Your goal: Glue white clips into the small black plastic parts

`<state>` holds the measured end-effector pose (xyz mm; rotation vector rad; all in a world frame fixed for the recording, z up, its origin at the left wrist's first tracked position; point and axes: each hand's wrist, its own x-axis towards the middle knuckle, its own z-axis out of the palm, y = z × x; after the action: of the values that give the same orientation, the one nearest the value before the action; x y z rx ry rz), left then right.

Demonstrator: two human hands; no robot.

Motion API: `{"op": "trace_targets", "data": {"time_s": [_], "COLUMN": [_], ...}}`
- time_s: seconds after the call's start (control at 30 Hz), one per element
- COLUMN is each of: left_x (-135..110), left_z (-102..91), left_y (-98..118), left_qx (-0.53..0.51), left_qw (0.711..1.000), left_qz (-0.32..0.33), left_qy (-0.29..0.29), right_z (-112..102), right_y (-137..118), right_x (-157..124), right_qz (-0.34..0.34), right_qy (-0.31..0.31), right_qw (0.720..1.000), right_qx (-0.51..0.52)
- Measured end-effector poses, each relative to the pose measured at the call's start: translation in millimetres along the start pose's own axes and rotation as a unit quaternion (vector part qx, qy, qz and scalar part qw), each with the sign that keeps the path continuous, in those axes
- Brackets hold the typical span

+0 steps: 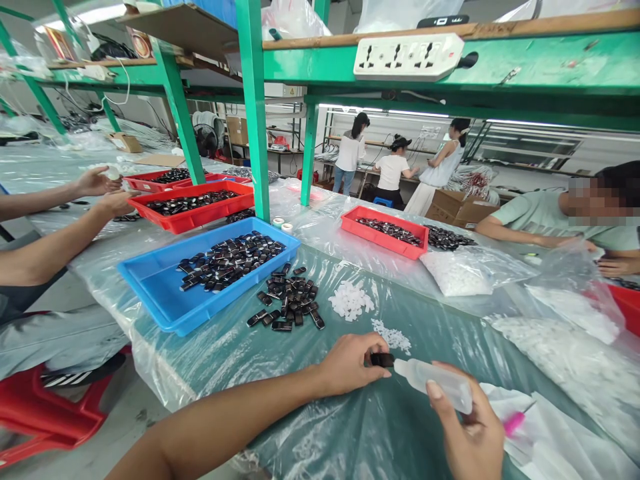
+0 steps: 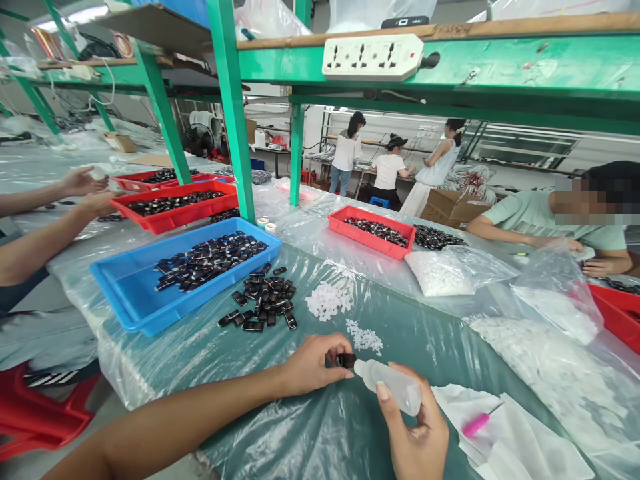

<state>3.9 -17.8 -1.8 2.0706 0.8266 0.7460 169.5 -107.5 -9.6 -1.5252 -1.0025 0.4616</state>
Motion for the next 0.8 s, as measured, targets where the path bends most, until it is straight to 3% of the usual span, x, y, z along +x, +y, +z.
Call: {"op": "trace_targets", "data": {"time_s": [0.3, 0.47, 0.63, 0.8], "left_x": [0, -1, -1, -1], "left_z": [1.4, 3.1, 3.4, 1.3], "left_y": [-2, -2, -2, 0], "left_qx": [-0.060, -0.070, -0.042, -0.048], "left_qw": [0.997, 0.997, 0.999, 0.999], "left_qz": [0.030, 0.029, 0.014, 0.004], "left_qy": [-0.030, -0.023, -0.018, -0.013], "right_z": [-1, -3, 0, 2], "right_y": [0, -2, 0, 3], "right_x": [2, 3, 8, 12], "right_qz": [-0.017, 0.015, 0.062, 0.105], "right_qy": [0.013, 0.011, 0.014, -0.007], "right_qw": [1.000, 1.000, 0.992, 0.968], "right_qx": [-0.002, 0.001, 0.107, 0.229]}}
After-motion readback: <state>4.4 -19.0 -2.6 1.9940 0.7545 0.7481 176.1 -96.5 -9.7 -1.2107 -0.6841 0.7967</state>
